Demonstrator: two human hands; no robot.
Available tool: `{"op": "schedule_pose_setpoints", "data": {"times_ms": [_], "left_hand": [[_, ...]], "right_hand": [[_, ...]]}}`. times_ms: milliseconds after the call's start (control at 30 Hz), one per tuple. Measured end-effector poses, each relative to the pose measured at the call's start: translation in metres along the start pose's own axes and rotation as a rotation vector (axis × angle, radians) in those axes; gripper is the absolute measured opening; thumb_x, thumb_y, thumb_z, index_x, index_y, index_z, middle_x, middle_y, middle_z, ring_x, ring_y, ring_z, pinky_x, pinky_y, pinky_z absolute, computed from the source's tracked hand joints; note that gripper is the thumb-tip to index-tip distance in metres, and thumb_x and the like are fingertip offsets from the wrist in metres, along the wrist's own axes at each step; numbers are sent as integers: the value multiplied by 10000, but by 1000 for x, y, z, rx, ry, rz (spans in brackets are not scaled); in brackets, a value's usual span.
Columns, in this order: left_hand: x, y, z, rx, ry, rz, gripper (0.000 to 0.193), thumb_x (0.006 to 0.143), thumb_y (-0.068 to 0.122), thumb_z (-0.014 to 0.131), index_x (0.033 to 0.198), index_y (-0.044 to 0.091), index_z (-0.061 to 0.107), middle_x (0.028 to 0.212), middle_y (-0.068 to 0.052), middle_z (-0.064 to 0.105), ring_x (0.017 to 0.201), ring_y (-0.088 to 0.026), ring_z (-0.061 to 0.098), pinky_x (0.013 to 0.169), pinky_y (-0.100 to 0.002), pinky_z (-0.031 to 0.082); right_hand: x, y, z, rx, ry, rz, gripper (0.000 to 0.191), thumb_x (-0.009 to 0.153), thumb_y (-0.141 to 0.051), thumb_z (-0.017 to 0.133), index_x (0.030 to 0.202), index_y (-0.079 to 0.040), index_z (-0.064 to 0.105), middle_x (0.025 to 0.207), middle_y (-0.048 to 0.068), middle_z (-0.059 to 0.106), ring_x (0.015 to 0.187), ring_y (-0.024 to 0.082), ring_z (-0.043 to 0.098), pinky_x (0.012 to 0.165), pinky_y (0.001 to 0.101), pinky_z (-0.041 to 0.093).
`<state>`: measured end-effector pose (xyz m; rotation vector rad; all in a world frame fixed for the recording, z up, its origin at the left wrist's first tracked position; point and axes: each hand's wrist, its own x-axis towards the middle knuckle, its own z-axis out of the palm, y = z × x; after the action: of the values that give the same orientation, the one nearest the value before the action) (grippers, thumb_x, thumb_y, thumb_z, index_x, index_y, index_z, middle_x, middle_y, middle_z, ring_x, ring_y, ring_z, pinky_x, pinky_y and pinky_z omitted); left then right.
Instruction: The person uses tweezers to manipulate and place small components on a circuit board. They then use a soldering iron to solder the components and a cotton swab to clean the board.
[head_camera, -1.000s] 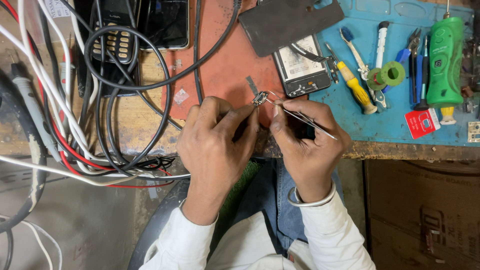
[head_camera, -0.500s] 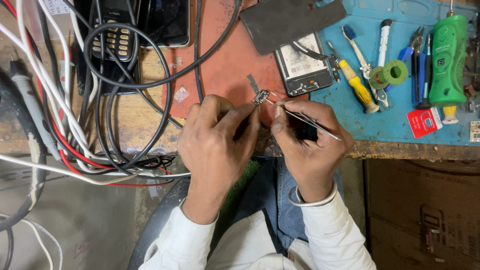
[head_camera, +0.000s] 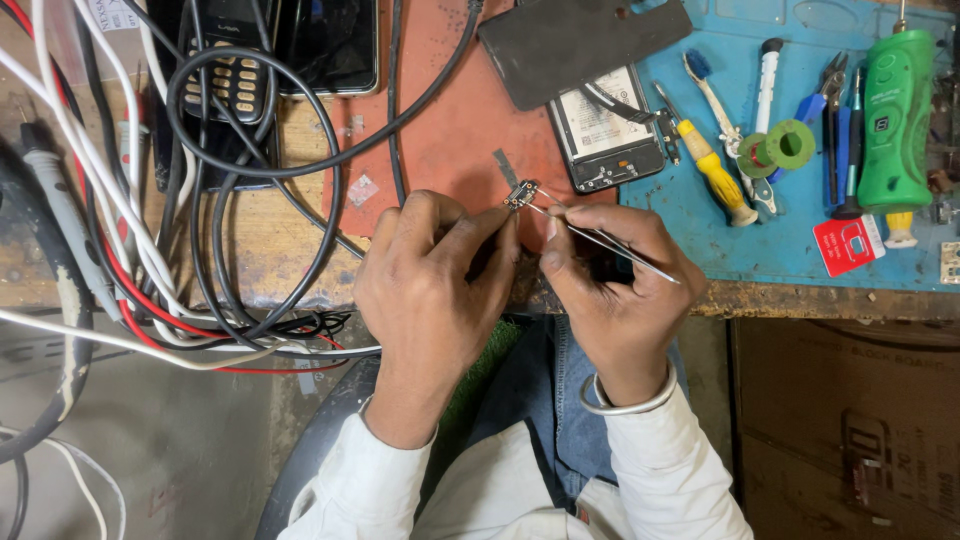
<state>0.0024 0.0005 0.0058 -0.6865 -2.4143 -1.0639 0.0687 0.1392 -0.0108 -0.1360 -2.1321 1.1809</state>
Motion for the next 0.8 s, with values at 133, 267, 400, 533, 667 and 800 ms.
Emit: {"op": "schedule_pose_setpoints", "data": {"times_ms": [133, 267, 400, 533, 667, 800], "left_hand": [[0, 0, -1, -5, -13, 2, 152, 872, 187, 838, 1008, 137, 792, 898, -4, 587, 782, -212, 580, 645, -362, 462], [-1, 0, -2, 7, -27, -5, 165, 878, 180, 825, 1032, 137, 785, 914, -8, 594, 798, -218, 587, 663, -363, 472], [-1, 1, -1, -3, -43, -46, 214, 913, 219, 817, 1104, 127, 785, 955, -19, 587, 833, -224, 571, 686, -364, 452], [0, 2, 0, 140, -26, 9, 263, 922, 304, 816, 1136, 153, 793, 1007, -17, 574, 881, -243, 494, 762, -393, 364], [-1, 1, -2, 155, -40, 17, 222, 933, 317, 805, 1125, 206, 804, 1021, 3, 569, 912, -235, 468, 793, -391, 326], [-2, 0, -1, 125, -25, 18, 189, 961, 284, 788, 1136, 217, 809, 1055, 39, 593, 948, -222, 491, 797, -381, 329]], "right_hand": [[-3, 2, -3, 92, 42, 73, 217, 1001, 59, 763, 1162, 24, 622, 1051, 121, 745, 940, 103, 717, 891, 227, 590], [-4, 3, -3, 6, 56, 39, 198, 1017, 66, 758, 1143, 33, 609, 1063, 132, 751, 950, 114, 718, 901, 229, 584], [-5, 4, -3, 18, 55, 29, 215, 1031, 67, 750, 1170, 34, 590, 1075, 141, 748, 965, 121, 723, 911, 236, 592], [-7, 4, -2, 75, 63, 48, 222, 1044, 63, 743, 1191, 34, 579, 1102, 149, 743, 983, 126, 730, 917, 240, 608], [-5, 4, -2, 59, 70, 19, 232, 1044, 58, 751, 1197, 37, 577, 1106, 162, 746, 972, 129, 729, 905, 237, 607], [-3, 4, -1, 63, 99, -3, 254, 1034, 47, 731, 1228, 38, 567, 1180, 183, 737, 1041, 163, 739, 967, 273, 611]]}}
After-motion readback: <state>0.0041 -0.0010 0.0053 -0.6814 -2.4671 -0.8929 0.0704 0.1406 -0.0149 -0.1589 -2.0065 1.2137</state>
